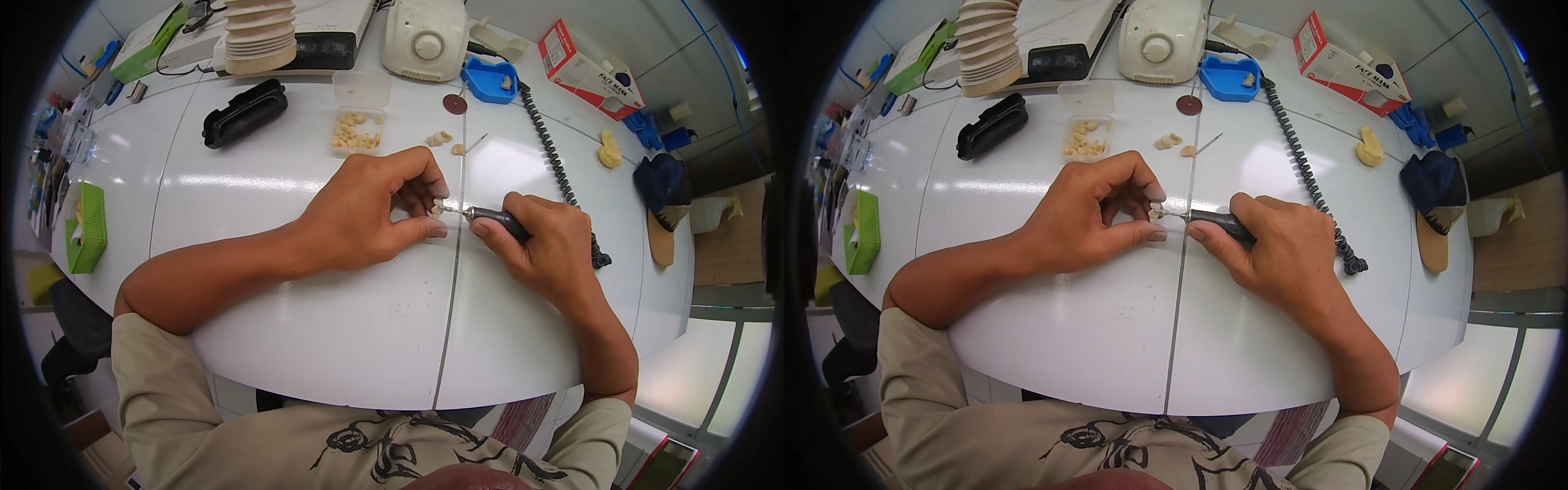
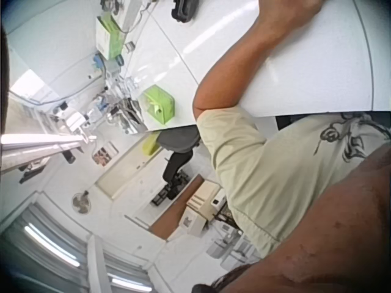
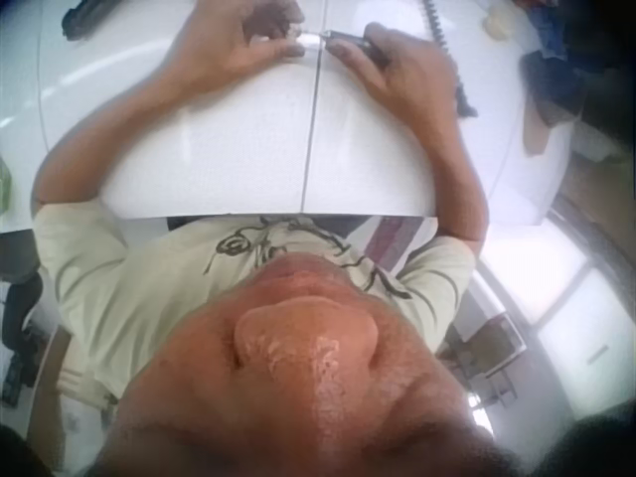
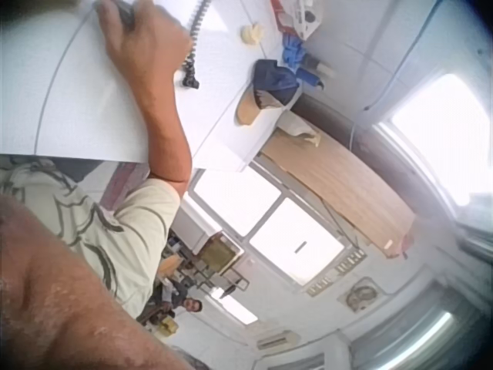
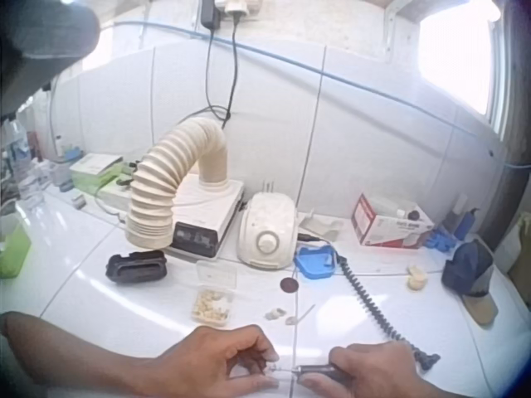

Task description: The person holds a dental crown and uses a rotary tool to shape its surface while working over a bench.

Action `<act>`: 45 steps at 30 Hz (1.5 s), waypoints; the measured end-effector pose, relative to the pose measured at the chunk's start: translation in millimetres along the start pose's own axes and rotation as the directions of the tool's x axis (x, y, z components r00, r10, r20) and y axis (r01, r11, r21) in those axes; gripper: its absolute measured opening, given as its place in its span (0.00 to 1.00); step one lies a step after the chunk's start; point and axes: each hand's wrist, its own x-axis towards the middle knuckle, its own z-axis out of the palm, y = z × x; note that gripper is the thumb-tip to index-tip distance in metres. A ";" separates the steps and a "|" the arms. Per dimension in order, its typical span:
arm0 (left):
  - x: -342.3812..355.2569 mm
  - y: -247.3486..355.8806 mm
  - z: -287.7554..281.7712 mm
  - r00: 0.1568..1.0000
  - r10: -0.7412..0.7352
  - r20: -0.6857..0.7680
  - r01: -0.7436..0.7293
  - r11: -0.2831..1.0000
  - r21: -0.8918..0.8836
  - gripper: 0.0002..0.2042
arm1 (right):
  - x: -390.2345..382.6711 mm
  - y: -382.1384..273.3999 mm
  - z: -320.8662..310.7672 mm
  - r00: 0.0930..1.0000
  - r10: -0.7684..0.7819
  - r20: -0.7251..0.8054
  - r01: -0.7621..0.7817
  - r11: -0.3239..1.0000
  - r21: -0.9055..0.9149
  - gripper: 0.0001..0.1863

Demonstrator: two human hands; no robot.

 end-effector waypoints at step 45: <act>0.7 2.5 -1.3 1.000 0.006 0.008 -0.006 1.000 -0.006 0.17 | -5.6 -5.8 0.8 0.974 -0.089 -0.210 0.099 0.994 0.036 0.26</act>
